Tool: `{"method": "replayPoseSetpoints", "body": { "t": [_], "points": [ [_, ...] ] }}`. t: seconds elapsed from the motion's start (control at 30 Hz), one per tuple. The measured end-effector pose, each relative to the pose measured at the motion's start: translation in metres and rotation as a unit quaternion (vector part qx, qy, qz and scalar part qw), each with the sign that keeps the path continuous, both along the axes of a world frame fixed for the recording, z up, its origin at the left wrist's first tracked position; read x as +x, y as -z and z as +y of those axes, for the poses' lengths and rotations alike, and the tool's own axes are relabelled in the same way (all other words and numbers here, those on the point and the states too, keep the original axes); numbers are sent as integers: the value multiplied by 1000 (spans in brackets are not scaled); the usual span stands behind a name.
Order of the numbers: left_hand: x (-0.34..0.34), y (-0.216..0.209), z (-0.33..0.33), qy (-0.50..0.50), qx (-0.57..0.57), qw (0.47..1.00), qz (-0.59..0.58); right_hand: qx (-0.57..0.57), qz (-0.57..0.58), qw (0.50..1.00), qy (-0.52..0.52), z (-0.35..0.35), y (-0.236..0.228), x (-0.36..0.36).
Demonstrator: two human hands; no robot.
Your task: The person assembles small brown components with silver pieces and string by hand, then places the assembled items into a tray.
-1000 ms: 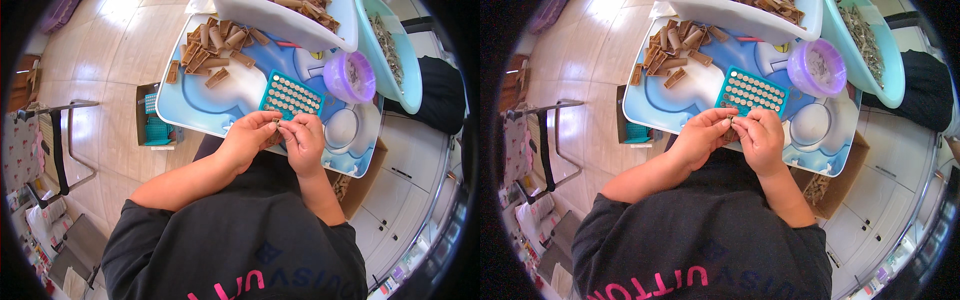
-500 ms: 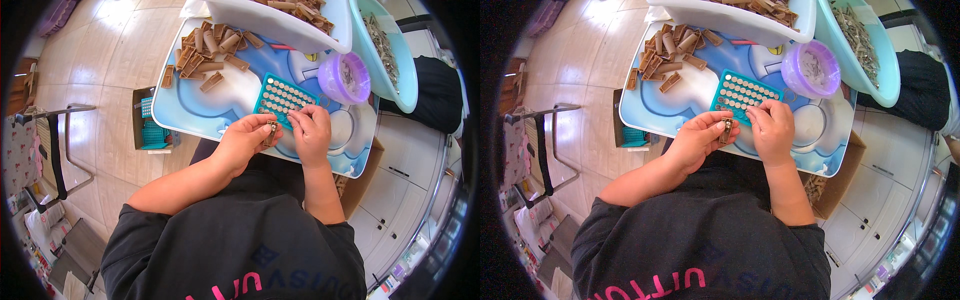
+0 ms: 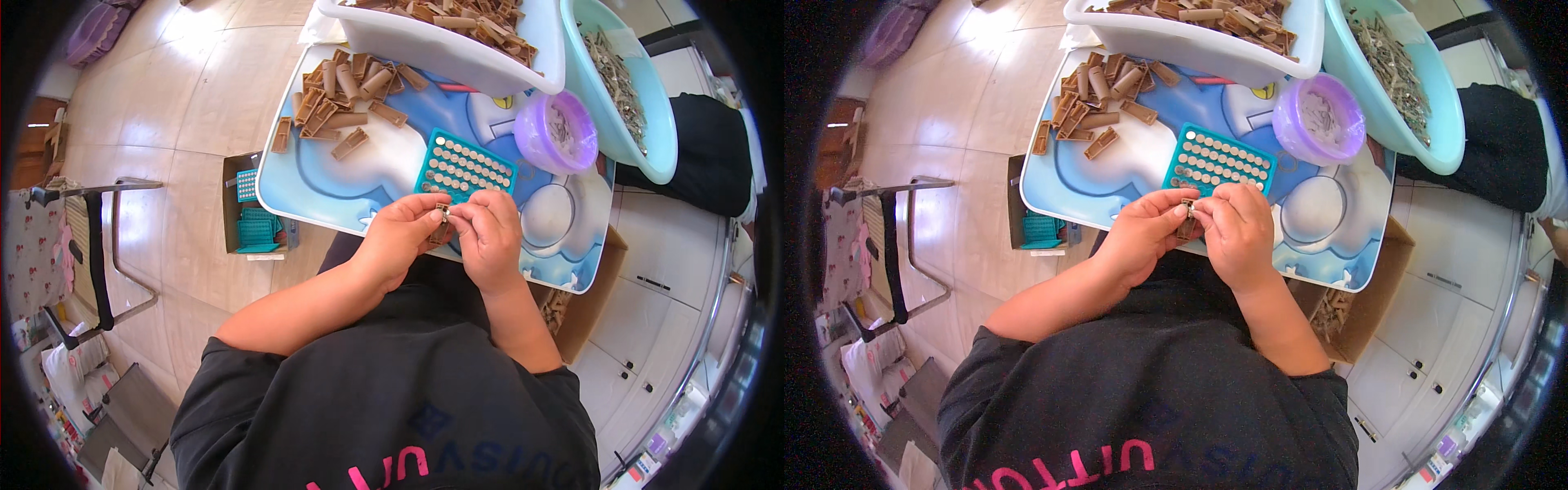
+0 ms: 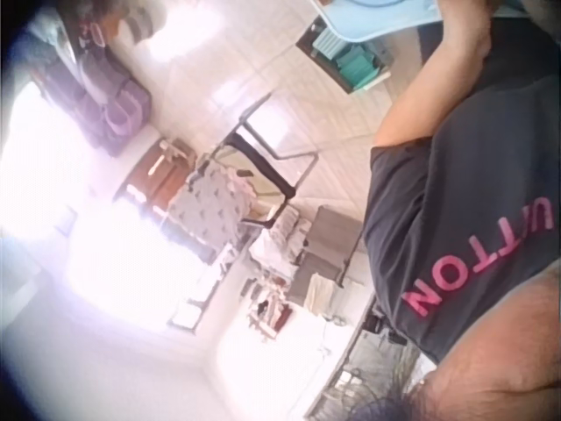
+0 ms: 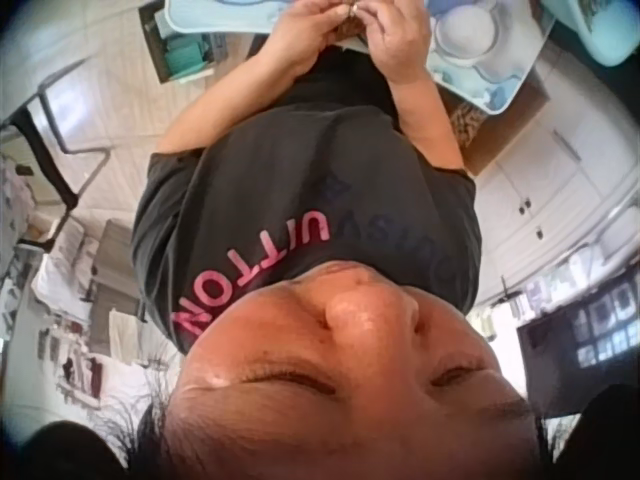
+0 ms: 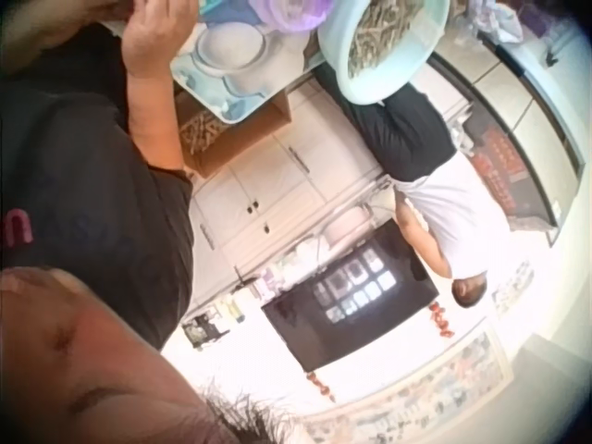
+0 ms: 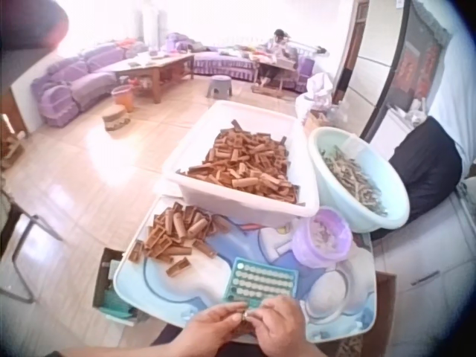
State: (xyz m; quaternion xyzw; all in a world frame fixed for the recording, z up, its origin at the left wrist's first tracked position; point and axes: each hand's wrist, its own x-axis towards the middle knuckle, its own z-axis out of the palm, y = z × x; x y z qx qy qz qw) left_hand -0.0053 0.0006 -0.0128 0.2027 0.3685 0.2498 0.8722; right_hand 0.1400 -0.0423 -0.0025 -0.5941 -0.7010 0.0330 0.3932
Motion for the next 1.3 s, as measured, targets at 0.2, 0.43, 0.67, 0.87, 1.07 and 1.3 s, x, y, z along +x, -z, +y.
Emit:
{"method": "replayPoseSetpoints", "body": {
  "t": [0.2,0.43,0.67,0.87,1.07,1.3],
  "points": [
    [1,-1,1,-12,-29,999,8,14,-40,999,6,-1,6,-9],
    [0,5,-4,-20,18,1000,6,-26,60,997,-32,-1,-7,-2],
    [1,-3,-5,7,6,1000,18,3,-82,996,-27,76,-28,-7],
    [-6,-6,-7,-12,29,998,55,-29,-220,975,-30,127,20,-34],
    [-5,3,-3,-19,30,999,-11,34,-95,995,-6,96,-11,-17],
    [-3,-1,-4,-22,7,1000,-11,-239,332,911,43,-24,-47,63]
  ]
}}
